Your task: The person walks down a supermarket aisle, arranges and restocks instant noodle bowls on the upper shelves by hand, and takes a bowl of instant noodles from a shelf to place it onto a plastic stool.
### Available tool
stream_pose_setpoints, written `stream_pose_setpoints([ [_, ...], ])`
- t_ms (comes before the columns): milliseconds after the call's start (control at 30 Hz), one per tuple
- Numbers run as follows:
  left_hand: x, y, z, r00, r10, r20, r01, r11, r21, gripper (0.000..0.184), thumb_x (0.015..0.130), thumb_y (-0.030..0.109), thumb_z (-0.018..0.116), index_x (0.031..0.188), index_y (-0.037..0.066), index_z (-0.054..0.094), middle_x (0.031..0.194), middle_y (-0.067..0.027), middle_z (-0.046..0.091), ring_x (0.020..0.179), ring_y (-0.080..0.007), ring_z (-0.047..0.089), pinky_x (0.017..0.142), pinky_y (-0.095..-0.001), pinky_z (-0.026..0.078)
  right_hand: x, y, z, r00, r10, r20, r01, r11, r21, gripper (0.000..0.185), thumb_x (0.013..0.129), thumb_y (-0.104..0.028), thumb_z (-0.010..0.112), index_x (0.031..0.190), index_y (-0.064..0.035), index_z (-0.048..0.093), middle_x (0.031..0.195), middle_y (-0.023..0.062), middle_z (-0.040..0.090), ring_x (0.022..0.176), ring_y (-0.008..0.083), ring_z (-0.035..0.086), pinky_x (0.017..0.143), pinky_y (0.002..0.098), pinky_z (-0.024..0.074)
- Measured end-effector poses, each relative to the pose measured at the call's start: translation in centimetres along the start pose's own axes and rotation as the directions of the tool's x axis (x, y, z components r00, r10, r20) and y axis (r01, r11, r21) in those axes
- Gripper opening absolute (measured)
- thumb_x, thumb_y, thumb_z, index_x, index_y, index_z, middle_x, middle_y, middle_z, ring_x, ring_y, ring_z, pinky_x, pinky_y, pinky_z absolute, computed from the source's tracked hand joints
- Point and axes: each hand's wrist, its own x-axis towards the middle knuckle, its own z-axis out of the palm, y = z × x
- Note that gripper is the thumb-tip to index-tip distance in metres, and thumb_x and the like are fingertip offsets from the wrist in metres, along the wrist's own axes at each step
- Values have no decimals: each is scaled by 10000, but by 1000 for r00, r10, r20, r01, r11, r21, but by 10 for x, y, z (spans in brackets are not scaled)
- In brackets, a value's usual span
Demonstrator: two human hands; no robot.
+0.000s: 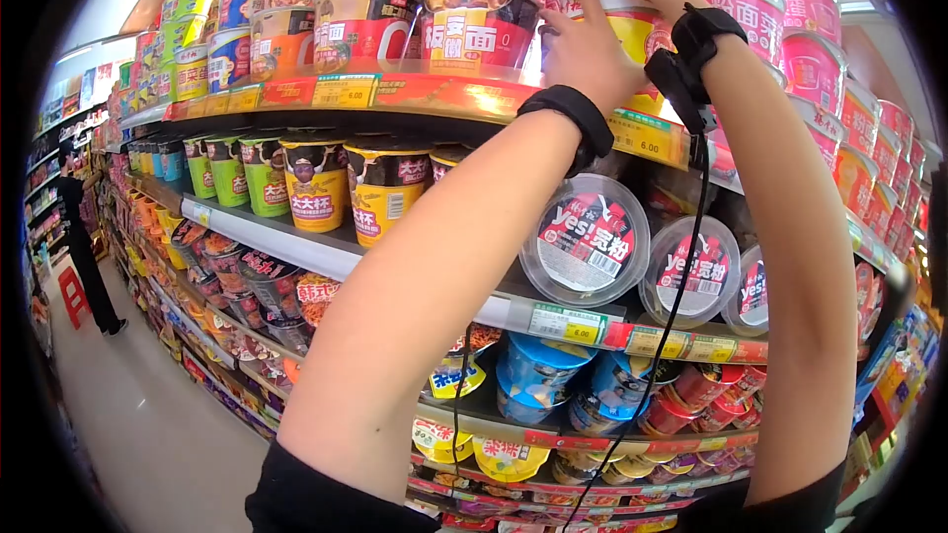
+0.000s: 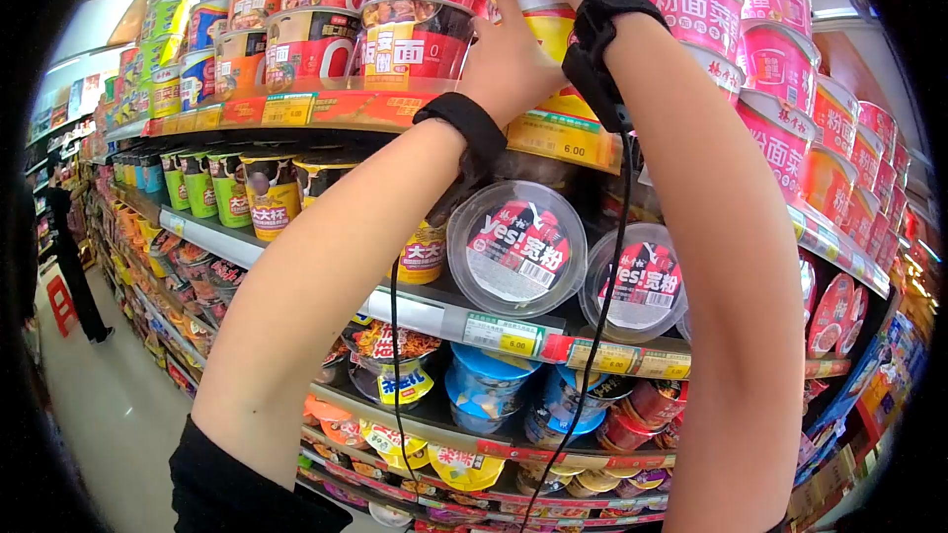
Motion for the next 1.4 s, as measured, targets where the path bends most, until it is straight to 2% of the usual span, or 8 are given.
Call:
stream_pose_setpoints([
  [233,-3,3,-7,999,-16,28,18,999,-43,1182,647,394,802,1452,102,-13,1169,-411,413,957,-538,567,851,-471,497,-4,-6,-7,999,22,33,-23,999,40,1228,615,-447,788,1401,124,37,1234,378,456,1149,448,498,942,434,452],
  [467,-6,4,-4,1000,-29,-11,28,997,-70,1073,651,340,793,1428,133,83,1208,-356,420,1008,-498,559,870,-471,485,-4,-5,-10,994,-102,-41,107,985,136,1064,611,-396,795,1302,132,181,934,294,631,887,409,639,780,429,528],
  [600,-7,3,-5,999,9,-51,-10,1000,-26,1061,598,363,828,1378,103,156,1129,-313,454,971,-453,579,793,-447,517,-6,-5,-18,994,-112,-16,113,988,108,1070,615,-377,808,1298,136,164,931,306,628,891,413,638,775,426,528],
  [933,-7,8,-10,1000,-6,18,7,999,-43,1135,586,485,820,1374,36,138,1196,-347,426,1019,-451,564,866,-450,491,15,7,-30,985,-152,-82,165,967,195,1034,603,-356,839,1229,111,161,919,318,617,907,434,627,789,440,520],
  [1133,-1,7,-10,999,-1,32,-1,999,33,1158,571,560,819,1366,25,168,1226,-317,428,1053,-437,554,890,-437,486,22,-5,-62,985,-117,-130,145,962,233,1226,618,-375,834,1331,179,3,1115,343,556,1058,413,579,912,389,473],
  [1233,11,0,-7,981,115,-157,-111,993,35,1106,550,523,839,1329,49,212,1165,-346,433,1010,-465,559,866,-445,492,22,-11,-81,988,-156,-2,148,935,323,1220,616,-357,837,1327,183,6,1161,349,527,1093,391,563,925,371,465],
  [1300,24,-2,-15,972,128,-197,-118,991,62,1187,563,605,805,1338,-43,183,1213,-290,455,1139,-425,487,918,-437,470,26,-10,-81,984,-180,-14,174,922,346,1205,615,-335,839,1325,173,9,1151,340,533,1085,390,567,922,374,466],
  [1400,30,0,-31,961,201,-190,-182,977,115,1147,594,588,800,1334,-39,189,1197,-250,485,1077,-377,554,848,-405,522,2,-20,-108,974,-208,89,145,876,459,1162,633,-344,823,1314,163,31,1144,334,541,1085,396,566,922,390,468],
])
